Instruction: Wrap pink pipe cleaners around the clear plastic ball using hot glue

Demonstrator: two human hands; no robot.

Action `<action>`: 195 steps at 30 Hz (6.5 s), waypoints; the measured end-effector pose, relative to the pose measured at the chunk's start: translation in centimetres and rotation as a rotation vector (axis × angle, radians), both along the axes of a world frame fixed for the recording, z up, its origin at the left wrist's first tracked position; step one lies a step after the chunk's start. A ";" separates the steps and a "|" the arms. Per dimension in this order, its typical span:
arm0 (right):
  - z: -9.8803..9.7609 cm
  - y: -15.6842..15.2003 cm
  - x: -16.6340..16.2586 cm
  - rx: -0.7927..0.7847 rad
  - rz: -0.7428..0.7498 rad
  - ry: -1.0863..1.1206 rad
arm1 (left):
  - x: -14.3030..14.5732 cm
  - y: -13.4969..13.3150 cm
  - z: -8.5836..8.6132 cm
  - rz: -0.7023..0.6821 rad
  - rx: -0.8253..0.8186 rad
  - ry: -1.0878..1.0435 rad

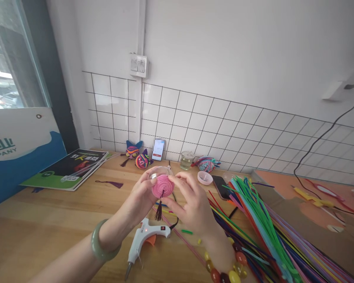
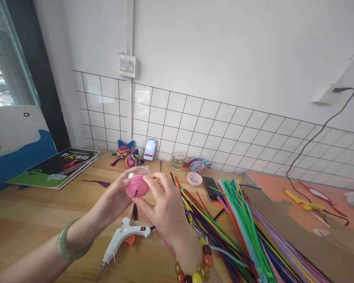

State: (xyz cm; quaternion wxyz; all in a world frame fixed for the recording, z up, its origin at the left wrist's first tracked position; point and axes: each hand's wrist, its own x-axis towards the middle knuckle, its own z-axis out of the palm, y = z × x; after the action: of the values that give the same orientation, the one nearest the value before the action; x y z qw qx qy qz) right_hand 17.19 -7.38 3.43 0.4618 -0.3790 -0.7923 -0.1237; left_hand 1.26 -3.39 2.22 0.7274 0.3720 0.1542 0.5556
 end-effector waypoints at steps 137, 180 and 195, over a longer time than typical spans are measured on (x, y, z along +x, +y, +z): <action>-6.1 3.0 -1.6 -1.204 -0.083 -0.359 | -2.7 2.8 0.7 0.058 -0.055 0.148; 1.2 -1.2 3.2 -0.617 0.320 0.576 | -4.3 2.1 2.3 0.342 0.329 0.268; 0.3 -2.6 2.1 -0.145 0.038 0.289 | -4.3 1.6 2.0 0.378 0.393 0.299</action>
State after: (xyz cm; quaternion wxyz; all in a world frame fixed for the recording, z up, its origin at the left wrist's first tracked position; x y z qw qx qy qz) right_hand 19.25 -9.98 3.77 0.5449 -0.4100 -0.7314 -0.0016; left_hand -3.08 -1.78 4.22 0.4945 0.5481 0.2156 0.6392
